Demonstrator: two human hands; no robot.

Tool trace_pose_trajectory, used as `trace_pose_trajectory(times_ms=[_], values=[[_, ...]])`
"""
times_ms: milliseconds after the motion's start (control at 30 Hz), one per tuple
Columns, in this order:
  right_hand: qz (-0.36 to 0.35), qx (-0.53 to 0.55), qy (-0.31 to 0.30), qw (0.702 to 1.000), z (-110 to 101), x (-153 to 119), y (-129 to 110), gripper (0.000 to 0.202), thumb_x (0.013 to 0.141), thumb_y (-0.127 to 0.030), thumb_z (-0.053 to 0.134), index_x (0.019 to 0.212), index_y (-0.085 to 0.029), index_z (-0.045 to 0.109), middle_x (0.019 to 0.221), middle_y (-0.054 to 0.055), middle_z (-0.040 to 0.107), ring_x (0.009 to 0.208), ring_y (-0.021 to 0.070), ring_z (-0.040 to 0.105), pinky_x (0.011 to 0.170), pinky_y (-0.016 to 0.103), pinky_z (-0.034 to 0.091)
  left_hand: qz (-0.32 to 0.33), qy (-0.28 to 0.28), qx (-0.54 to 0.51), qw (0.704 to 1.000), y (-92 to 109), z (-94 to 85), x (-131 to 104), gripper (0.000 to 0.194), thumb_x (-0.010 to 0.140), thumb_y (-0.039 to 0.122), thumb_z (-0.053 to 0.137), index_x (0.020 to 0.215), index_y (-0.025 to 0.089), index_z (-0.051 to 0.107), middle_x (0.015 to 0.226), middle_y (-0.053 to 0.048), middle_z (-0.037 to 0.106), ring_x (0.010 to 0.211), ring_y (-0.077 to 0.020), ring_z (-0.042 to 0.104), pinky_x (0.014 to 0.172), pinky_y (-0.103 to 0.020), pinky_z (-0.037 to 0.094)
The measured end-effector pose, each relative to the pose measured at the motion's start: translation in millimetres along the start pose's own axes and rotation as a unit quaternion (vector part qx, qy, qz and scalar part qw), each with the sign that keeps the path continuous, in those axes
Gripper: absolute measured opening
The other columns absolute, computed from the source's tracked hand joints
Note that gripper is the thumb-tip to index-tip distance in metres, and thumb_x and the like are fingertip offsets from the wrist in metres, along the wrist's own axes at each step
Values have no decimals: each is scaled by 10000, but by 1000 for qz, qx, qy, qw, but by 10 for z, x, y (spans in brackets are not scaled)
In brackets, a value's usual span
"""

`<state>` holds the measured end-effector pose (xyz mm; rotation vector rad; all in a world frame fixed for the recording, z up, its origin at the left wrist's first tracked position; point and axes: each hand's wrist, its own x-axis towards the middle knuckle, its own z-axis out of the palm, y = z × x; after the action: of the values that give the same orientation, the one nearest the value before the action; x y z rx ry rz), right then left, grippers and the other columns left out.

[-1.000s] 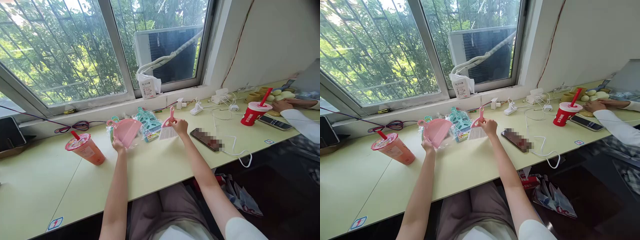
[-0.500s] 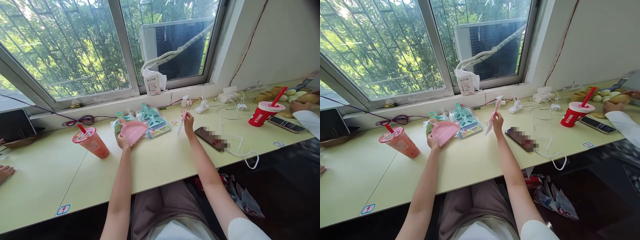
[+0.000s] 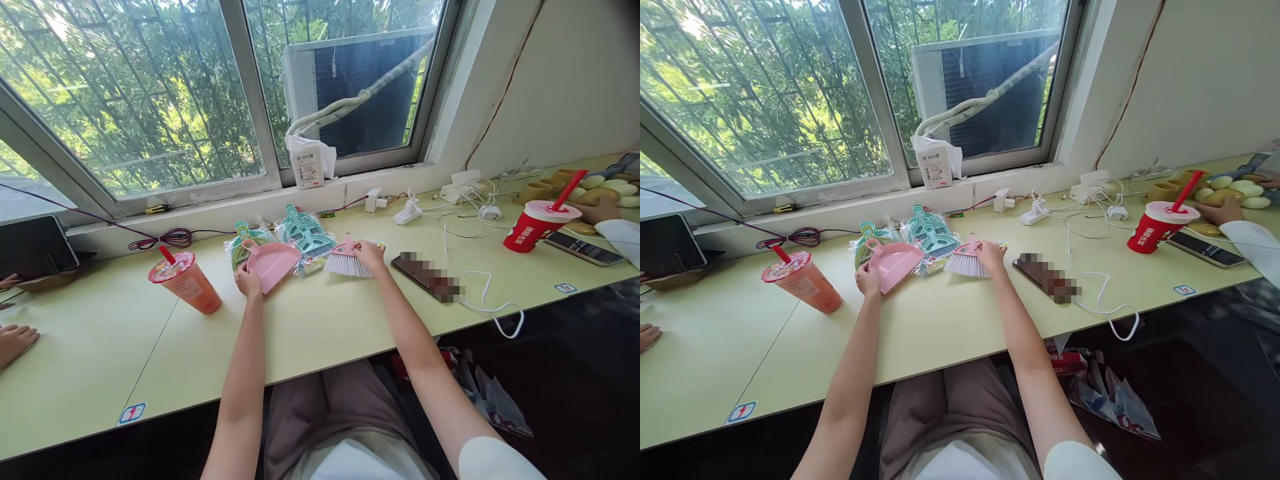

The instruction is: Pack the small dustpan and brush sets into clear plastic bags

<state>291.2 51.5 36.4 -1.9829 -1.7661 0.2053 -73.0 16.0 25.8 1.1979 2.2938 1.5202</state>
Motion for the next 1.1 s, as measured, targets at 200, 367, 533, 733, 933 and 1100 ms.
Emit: trace_pose_trajectory(times_ms=[200, 367, 533, 733, 933, 1100], values=[[6, -10, 27, 1000, 65, 22, 41, 300, 878, -214, 517, 1160, -221, 620, 1073, 105, 695, 1013, 250, 599, 857, 388, 285, -48, 21, 6, 999, 19, 4, -1, 267, 854, 317, 521, 1056, 165, 608, 1144, -155, 609, 1069, -267, 567, 895, -381, 434], [24, -25, 34, 999, 100, 27, 68, 231, 909, -269, 517, 1014, -199, 710, 1002, 135, 710, 986, 266, 609, 865, 414, 289, -44, 23, 2, 999, -17, 11, 6, 232, 819, 260, 549, 1009, 163, 642, 1101, -159, 635, 1033, -284, 584, 879, -401, 439], [13, 109, 96, 989, 76, 59, 80, 228, 888, -354, 567, 963, -225, 739, 959, 99, 730, 900, 240, 640, 850, 386, 366, -55, 20, -23, 998, 27, -2, -34, 146, 819, 241, 544, 897, 177, 650, 994, -138, 649, 957, -275, 598, 852, -403, 447], [-74, 499, 90, 859, -139, 60, -62, 391, 709, -523, 706, 925, -200, 749, 929, 74, 740, 742, 190, 654, 696, 314, 489, 43, 203, -205, 956, 370, -169, -192, 203, 947, 297, 377, 1014, 186, 533, 1104, -103, 549, 1044, -182, 549, 956, -344, 403], [-134, 640, 23, 757, -311, -199, -468, 379, 626, -477, 795, 897, -215, 758, 845, 50, 740, 743, 182, 654, 696, 330, 516, 97, 132, -314, 935, 711, -291, -420, 348, 961, 386, 355, 1215, 203, 507, 1224, -108, 567, 1140, -191, 533, 1003, -345, 382], [-156, 603, 54, 781, -278, -356, -687, 277, 626, -427, 801, 788, -208, 756, 764, 37, 726, 595, 145, 595, 592, 299, 488, 184, -87, -310, 929, 916, -85, -762, 404, 905, 458, 462, 1154, 189, 631, 1140, -92, 667, 1090, -224, 593, 948, -335, 437]])
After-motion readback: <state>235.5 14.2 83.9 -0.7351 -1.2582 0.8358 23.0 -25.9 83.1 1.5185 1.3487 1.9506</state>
